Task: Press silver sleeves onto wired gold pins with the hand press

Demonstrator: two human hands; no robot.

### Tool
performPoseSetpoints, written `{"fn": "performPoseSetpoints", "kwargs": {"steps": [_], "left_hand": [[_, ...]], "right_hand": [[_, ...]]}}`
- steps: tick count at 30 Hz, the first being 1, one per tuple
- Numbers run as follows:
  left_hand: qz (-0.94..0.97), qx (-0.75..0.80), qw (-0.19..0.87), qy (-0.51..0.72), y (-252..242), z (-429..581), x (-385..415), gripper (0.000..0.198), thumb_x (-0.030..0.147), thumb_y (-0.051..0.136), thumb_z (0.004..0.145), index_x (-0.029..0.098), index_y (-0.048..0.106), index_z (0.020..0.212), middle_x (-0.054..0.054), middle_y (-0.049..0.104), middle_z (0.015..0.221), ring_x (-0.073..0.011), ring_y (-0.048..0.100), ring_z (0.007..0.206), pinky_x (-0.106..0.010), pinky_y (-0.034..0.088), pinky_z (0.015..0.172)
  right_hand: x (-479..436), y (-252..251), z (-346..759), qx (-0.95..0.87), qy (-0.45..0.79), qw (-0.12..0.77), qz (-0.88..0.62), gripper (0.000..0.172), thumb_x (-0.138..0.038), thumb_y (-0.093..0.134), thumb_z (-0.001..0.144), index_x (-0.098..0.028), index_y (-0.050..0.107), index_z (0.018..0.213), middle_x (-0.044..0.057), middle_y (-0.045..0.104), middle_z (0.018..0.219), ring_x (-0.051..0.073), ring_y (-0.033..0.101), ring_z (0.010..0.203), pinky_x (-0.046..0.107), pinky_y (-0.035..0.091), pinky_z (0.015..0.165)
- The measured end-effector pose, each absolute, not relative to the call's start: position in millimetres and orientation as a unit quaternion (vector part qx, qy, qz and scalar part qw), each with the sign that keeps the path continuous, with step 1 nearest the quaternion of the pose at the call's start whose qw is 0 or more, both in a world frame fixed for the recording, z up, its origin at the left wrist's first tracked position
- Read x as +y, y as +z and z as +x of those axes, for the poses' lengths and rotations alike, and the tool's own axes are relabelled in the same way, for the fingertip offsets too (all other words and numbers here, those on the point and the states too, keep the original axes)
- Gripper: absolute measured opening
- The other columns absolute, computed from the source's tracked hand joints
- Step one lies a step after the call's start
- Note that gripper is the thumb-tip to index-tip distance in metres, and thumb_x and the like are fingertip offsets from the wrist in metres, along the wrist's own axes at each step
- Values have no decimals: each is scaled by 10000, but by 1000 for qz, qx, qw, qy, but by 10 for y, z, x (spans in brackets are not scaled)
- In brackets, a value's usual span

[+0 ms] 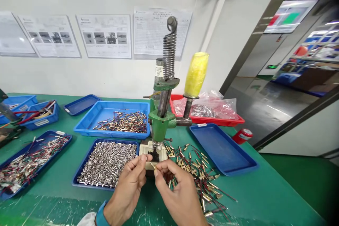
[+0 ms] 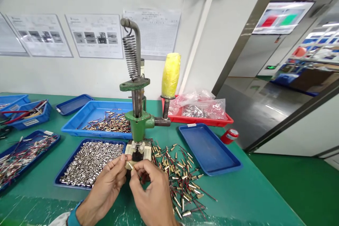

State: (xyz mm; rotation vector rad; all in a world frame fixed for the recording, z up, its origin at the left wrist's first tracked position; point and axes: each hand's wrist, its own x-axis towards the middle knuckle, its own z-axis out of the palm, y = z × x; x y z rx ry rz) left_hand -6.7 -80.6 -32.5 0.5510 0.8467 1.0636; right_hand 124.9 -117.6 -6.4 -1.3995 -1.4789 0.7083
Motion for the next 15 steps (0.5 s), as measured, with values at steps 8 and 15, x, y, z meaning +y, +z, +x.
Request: {"fn": "performPoseSetpoints", "kwargs": {"steps": [8, 15], "left_hand": [[156, 385, 761, 498, -245, 51, -948, 441, 419, 931, 579, 205, 771, 929, -36, 720, 866, -177, 678, 775, -246, 564, 697], [213, 361, 748, 515, -266, 87, -957, 399, 454, 892, 635, 179, 776, 899, -32, 703, 783, -159, 652, 714, -241, 533, 675]], "right_hand": [[-1194, -213, 1087, -539, 337, 539, -552, 225, -333, 533, 915, -175, 656, 814, 11, 635, 702, 141, 569, 654, 221, 460, 629], [-1189, -257, 1047, -467, 403, 580, -532, 315, -446, 579, 898, -161, 677, 807, 22, 644, 702, 145, 562, 653, 233, 464, 632]]}}
